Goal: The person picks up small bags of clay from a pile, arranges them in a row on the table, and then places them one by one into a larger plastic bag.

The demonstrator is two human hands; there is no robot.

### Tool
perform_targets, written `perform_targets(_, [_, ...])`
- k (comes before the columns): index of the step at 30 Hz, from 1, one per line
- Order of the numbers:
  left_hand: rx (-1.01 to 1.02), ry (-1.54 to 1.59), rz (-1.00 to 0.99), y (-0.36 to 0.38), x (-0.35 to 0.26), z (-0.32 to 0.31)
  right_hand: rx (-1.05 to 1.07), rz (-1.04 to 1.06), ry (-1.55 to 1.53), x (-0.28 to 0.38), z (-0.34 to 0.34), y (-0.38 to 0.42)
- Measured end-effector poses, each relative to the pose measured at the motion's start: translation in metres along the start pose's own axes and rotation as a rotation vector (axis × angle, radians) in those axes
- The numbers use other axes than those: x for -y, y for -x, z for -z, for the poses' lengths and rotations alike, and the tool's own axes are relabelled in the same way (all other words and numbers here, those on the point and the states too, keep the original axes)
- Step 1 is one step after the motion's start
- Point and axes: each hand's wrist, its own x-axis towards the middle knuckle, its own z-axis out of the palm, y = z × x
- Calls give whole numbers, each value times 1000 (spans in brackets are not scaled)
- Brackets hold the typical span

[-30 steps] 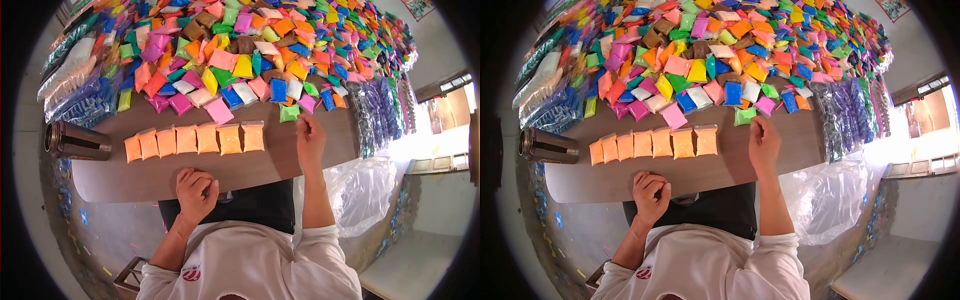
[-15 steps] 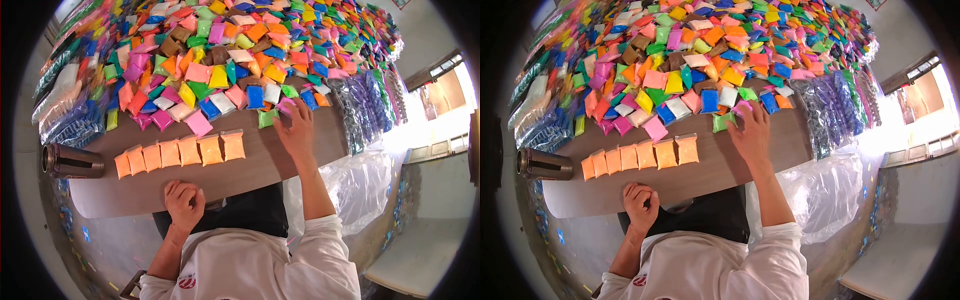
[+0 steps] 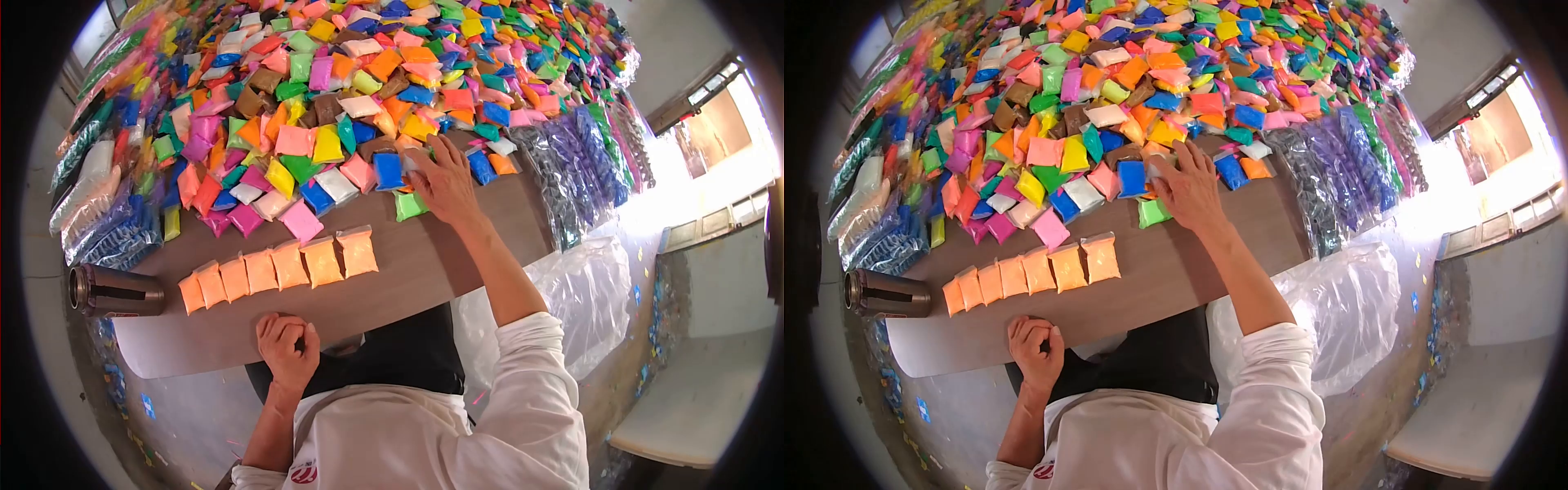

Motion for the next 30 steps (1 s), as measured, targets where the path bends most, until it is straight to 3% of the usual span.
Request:
perform_targets(6, [-12,1,1,0,0,0,-79,-64,-73,-29,-10,15])
perform_targets(15, [-8,8,-17,0,2,0,-262,-167,149,-45,12,3])
perform_targets(18, [-15,-1,-12,1,3,-1,13,-351,-227,-21,10,-12])
perform_targets(27, [-19,-2,2,2,2,0,180,-323,-46,-14,-19,-51])
perform_targets(30, [-10,1,3,3,2,0,270,-361,-203,-9,-3,-54])
